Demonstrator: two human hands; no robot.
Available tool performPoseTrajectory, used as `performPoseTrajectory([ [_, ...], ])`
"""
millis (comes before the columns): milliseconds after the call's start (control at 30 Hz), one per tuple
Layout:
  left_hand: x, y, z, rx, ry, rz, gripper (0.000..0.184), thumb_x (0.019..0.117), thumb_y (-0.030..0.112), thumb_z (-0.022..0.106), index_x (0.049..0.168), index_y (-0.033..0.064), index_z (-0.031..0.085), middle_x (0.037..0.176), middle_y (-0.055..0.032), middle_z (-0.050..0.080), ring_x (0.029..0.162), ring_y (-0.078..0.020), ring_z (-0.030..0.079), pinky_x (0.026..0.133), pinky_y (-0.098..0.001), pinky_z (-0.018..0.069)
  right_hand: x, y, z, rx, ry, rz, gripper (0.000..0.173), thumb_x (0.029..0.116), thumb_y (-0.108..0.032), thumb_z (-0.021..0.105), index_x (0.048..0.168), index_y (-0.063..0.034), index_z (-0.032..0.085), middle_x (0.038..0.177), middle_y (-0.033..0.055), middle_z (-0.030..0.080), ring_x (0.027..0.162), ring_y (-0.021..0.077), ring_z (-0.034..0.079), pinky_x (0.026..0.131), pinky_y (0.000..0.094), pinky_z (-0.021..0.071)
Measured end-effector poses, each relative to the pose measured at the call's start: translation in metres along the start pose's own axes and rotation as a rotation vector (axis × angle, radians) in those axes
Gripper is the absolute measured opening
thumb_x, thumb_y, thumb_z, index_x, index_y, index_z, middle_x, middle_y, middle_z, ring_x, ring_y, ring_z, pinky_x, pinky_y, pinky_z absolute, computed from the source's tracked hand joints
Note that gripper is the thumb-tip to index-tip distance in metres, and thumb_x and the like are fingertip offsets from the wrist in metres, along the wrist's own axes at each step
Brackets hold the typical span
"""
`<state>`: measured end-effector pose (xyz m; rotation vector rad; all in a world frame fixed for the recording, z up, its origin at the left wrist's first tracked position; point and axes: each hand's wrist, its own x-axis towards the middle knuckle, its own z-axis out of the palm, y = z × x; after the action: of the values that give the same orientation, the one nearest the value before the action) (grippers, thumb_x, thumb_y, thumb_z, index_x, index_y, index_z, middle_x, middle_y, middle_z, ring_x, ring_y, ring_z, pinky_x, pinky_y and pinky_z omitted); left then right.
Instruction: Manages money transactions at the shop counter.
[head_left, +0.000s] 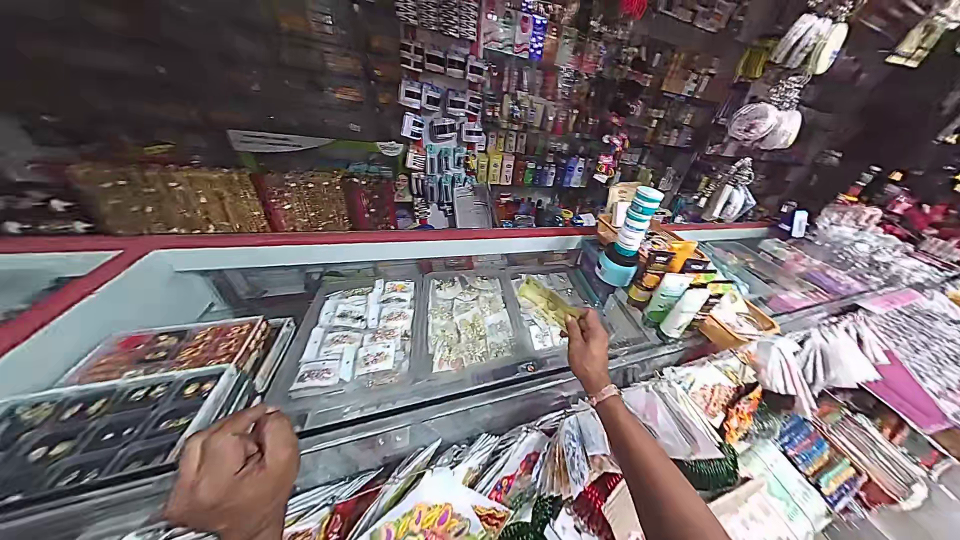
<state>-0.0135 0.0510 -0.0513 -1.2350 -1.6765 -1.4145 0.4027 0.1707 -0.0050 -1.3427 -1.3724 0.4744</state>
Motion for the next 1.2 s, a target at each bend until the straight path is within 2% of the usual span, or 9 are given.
performPoseTrajectory([
  [67,0.001,0.000,0.002,0.016,0.021,-0.001,0.027,0.0978,0.016,0.056,0.088,-0.0052,0.070,0.087,-0.0258,0.069,0.082,-0.0384,0.068,0.075,-0.0469,0.0535,0.000,0.000,0.001,0.006,0.017,-0.010,0.021,0.1029,-0.012,0.056,0.116,0.0023,0.062,0.085,0.0086,0.070,0.072,0.0157,0.071,0.070,0.0358,0.0617],
  [267,0.002,0.003,0.002,0.029,0.024,-0.005,0.025,0.0967,0.016,0.057,0.092,-0.0037,0.071,0.087,-0.0241,0.070,0.075,-0.0350,0.067,0.067,-0.0458,0.0521,-0.001,0.002,0.000,-0.006,0.047,-0.051,0.018,0.1021,-0.011,0.056,0.112,0.0023,0.062,0.083,0.0074,0.069,0.067,0.0138,0.068,0.065,0.0334,0.0605],
  [400,0.002,0.002,0.001,0.028,0.033,-0.013,0.023,0.0963,0.015,0.057,0.092,-0.0019,0.072,0.088,-0.0217,0.070,0.074,-0.0328,0.067,0.065,-0.0434,0.0524,-0.001,0.002,0.000,-0.067,0.049,-0.081,0.019,0.1022,-0.014,0.056,0.111,0.0013,0.062,0.076,0.0046,0.067,0.063,0.0126,0.066,0.062,0.0333,0.0580],
  [467,0.003,0.004,0.000,0.045,0.029,-0.027,0.023,0.0967,0.016,0.057,0.092,-0.0005,0.073,0.090,-0.0206,0.072,0.078,-0.0328,0.070,0.068,-0.0437,0.0547,-0.001,0.002,0.002,-0.067,0.055,-0.082,0.020,0.1027,-0.014,0.056,0.113,0.0018,0.061,0.077,0.0051,0.066,0.064,0.0121,0.066,0.063,0.0331,0.0579],
  [633,0.000,0.005,-0.002,0.016,0.034,-0.032,0.022,0.0965,0.013,0.057,0.093,-0.0011,0.073,0.092,-0.0208,0.071,0.077,-0.0301,0.068,0.066,-0.0392,0.0537,-0.003,0.000,0.002,-0.059,0.070,-0.071,0.019,0.1029,-0.013,0.056,0.114,0.0021,0.060,0.078,0.0052,0.066,0.063,0.0114,0.066,0.062,0.0318,0.0579],
  [800,-0.011,0.003,-0.004,-0.022,0.041,-0.023,0.019,0.0968,0.009,0.056,0.095,-0.0016,0.072,0.099,-0.0220,0.071,0.091,-0.0314,0.070,0.078,-0.0386,0.0570,-0.005,-0.001,0.002,-0.100,0.064,-0.098,0.021,0.1028,-0.014,0.056,0.114,0.0038,0.059,0.074,0.0055,0.065,0.060,0.0115,0.064,0.059,0.0326,0.0558],
  [867,-0.012,0.006,-0.007,-0.030,0.040,-0.042,0.018,0.0969,0.008,0.056,0.095,-0.0017,0.072,0.099,-0.0213,0.069,0.093,-0.0304,0.069,0.083,-0.0366,0.0566,-0.006,-0.001,0.003,-0.084,0.061,-0.119,0.021,0.1026,-0.013,0.056,0.115,0.0045,0.058,0.075,0.0048,0.064,0.061,0.0092,0.063,0.059,0.0293,0.0559],
  [1000,-0.011,0.010,-0.008,-0.012,0.016,-0.065,0.018,0.0971,0.009,0.056,0.095,-0.0004,0.072,0.100,-0.0198,0.069,0.095,-0.0291,0.069,0.083,-0.0350,0.0571,-0.006,-0.003,0.003,-0.060,0.052,-0.125,0.020,0.1027,-0.011,0.055,0.114,0.0050,0.057,0.077,0.0040,0.062,0.062,0.0064,0.062,0.060,0.0260,0.0550],
  [1200,-0.011,0.009,-0.009,-0.020,0.013,-0.039,0.020,0.0970,0.009,0.056,0.096,-0.0005,0.073,0.099,-0.0199,0.070,0.095,-0.0296,0.069,0.084,-0.0346,0.0566,-0.007,-0.004,0.001,-0.076,0.057,-0.109,0.023,0.1034,-0.013,0.054,0.117,0.0055,0.056,0.076,0.0040,0.062,0.062,0.0072,0.062,0.061,0.0273,0.0548],
])
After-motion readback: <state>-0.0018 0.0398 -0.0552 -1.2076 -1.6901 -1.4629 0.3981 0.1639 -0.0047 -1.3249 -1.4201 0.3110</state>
